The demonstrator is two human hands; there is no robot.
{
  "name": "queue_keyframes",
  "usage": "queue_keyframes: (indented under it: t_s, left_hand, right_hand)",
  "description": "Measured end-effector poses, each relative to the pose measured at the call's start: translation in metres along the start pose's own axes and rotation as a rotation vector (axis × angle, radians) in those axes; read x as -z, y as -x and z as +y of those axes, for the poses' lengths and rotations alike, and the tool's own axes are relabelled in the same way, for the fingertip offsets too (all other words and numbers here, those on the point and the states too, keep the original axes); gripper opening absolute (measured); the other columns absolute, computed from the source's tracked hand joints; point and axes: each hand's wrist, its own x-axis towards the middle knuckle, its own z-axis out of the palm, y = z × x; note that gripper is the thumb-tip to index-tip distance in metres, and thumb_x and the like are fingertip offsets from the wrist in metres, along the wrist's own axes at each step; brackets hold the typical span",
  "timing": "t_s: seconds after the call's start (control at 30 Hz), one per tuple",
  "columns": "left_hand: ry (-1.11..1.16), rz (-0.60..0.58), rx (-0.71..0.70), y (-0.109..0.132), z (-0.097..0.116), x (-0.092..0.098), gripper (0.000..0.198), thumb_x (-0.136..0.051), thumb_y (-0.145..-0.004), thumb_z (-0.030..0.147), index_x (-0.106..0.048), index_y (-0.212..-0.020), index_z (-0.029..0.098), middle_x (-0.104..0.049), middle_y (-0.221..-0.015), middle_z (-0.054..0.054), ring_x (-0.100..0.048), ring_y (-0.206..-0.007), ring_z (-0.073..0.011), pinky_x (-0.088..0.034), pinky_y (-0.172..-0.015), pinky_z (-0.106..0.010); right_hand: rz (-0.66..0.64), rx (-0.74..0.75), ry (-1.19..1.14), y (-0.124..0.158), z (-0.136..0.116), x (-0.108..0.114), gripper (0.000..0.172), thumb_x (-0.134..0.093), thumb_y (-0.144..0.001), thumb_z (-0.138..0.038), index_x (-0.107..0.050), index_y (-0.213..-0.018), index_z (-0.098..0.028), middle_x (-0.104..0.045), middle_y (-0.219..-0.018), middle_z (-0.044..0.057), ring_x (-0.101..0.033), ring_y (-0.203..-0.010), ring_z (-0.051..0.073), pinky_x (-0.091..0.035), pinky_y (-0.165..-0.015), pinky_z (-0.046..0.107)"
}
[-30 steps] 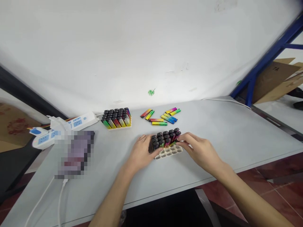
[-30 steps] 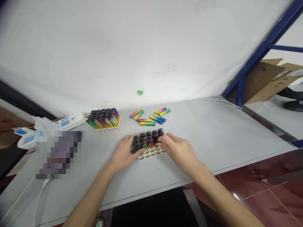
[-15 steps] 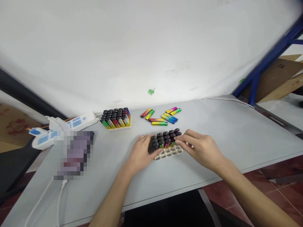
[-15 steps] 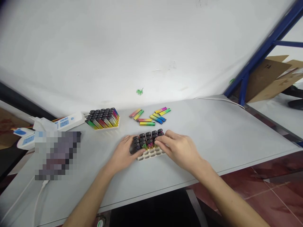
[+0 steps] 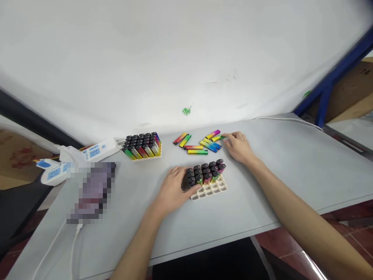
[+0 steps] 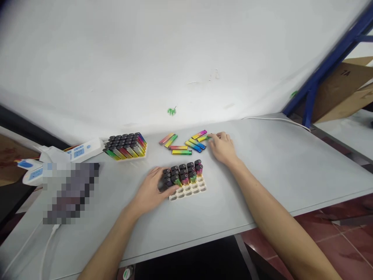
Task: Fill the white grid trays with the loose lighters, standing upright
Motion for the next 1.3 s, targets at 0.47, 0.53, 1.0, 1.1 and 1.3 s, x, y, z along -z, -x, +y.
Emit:
queue_keyframes:
  t_s: [0.47,0.53,1.0,1.1,1.3]
  left_hand:
    - [-0.013,0.002,0.008,0.000,0.000,0.001,0.041,-0.067,-0.086,0.041,-0.055,-0.120,0.022,-0.063,-0.112,-0.005,-0.056,-0.110,-0.0253,-0.046,-0.095,-0.041]
    - [-0.014,0.004,0.012,0.000,0.000,0.001,0.041,-0.067,-0.086,0.040,-0.055,-0.121,0.022,-0.063,-0.111,-0.005,-0.056,-0.110,-0.0251,-0.046,-0.095,-0.040]
    - [-0.009,-0.011,0.025,0.000,0.000,0.001,0.040,-0.066,-0.087,0.043,-0.055,-0.120,0.023,-0.064,-0.113,-0.005,-0.057,-0.110,-0.0244,-0.046,-0.095,-0.040]
    - [-0.014,-0.005,0.020,0.000,0.001,0.001,0.040,-0.066,-0.086,0.044,-0.056,-0.119,0.023,-0.064,-0.111,-0.005,-0.057,-0.109,-0.0247,-0.046,-0.095,-0.040]
    - [-0.022,-0.001,0.015,0.000,0.000,0.001,0.040,-0.066,-0.087,0.043,-0.056,-0.120,0.022,-0.064,-0.111,-0.005,-0.057,-0.108,-0.0245,-0.046,-0.094,-0.040]
  right_hand:
    - [-0.058,-0.065,0.005,0.007,0.016,0.005,0.044,-0.048,-0.089,-0.034,-0.062,-0.128,-0.020,-0.052,-0.127,0.016,-0.045,-0.119,0.034,-0.038,-0.101,0.048]
    - [-0.050,-0.065,0.006,0.007,0.021,0.006,0.046,-0.050,-0.088,-0.039,-0.062,-0.128,-0.018,-0.053,-0.124,0.017,-0.045,-0.117,0.035,-0.038,-0.100,0.048]
    - [0.209,-0.243,-0.910,0.000,0.020,0.026,0.029,-0.068,-0.079,-0.047,-0.062,-0.089,-0.020,-0.069,-0.092,0.006,-0.064,-0.092,0.022,-0.051,-0.086,0.039]
    - [0.197,-0.308,-1.238,0.002,0.011,0.028,0.031,-0.067,-0.081,-0.050,-0.057,-0.090,-0.023,-0.065,-0.077,0.000,-0.064,-0.072,0.016,-0.055,-0.069,0.032]
    - [0.025,-0.372,-1.359,0.010,-0.004,0.030,0.034,-0.055,-0.087,-0.056,-0.062,-0.095,-0.023,-0.041,-0.057,-0.007,-0.030,-0.039,0.007,-0.026,-0.034,0.021]
